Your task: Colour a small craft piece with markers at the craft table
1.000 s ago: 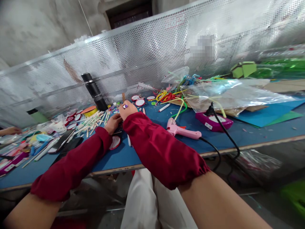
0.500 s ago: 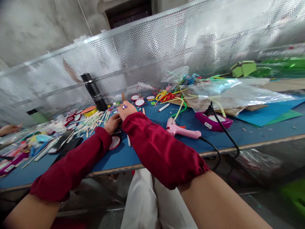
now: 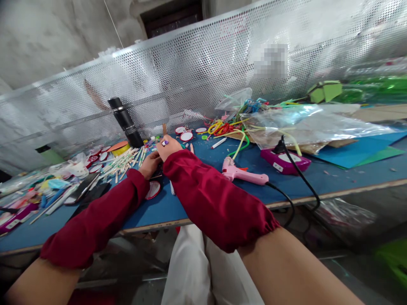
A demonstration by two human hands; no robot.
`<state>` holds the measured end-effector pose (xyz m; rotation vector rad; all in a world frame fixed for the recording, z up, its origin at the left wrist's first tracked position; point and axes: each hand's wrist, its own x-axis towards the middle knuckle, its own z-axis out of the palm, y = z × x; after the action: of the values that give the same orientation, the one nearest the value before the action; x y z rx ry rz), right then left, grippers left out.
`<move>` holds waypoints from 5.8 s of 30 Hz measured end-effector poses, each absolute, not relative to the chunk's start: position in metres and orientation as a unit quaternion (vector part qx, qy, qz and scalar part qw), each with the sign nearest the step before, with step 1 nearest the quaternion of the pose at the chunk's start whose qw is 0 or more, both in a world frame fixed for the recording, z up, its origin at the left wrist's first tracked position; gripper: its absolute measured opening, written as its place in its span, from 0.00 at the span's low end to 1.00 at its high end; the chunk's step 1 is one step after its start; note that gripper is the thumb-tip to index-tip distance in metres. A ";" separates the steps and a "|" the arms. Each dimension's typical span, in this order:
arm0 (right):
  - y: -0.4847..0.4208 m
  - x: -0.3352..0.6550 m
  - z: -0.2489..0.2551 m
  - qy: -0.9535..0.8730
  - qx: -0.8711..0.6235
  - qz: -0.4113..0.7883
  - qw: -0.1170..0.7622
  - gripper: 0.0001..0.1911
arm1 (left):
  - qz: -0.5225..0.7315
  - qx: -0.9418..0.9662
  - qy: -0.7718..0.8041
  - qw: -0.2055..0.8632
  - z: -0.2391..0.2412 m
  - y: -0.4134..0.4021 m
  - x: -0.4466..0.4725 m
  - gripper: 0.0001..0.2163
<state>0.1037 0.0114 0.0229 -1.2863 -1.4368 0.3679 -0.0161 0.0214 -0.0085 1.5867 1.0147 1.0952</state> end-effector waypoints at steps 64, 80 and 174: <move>0.013 0.104 0.022 -0.606 -0.552 0.149 0.553 0.05 | 0.453 0.640 0.404 0.472 -0.010 0.021 -0.017 0.10; 0.012 0.105 0.022 -0.600 -0.556 0.159 0.553 0.06 | 0.448 0.639 0.409 0.474 -0.010 0.022 -0.016 0.10; 0.014 0.105 0.022 -0.592 -0.554 0.153 0.565 0.07 | 0.448 0.643 0.410 0.467 -0.009 0.021 -0.016 0.10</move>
<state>0.1047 0.0142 0.0222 -1.3041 -1.3930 0.3602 -0.0160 0.0207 -0.0089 1.5780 1.0061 1.0987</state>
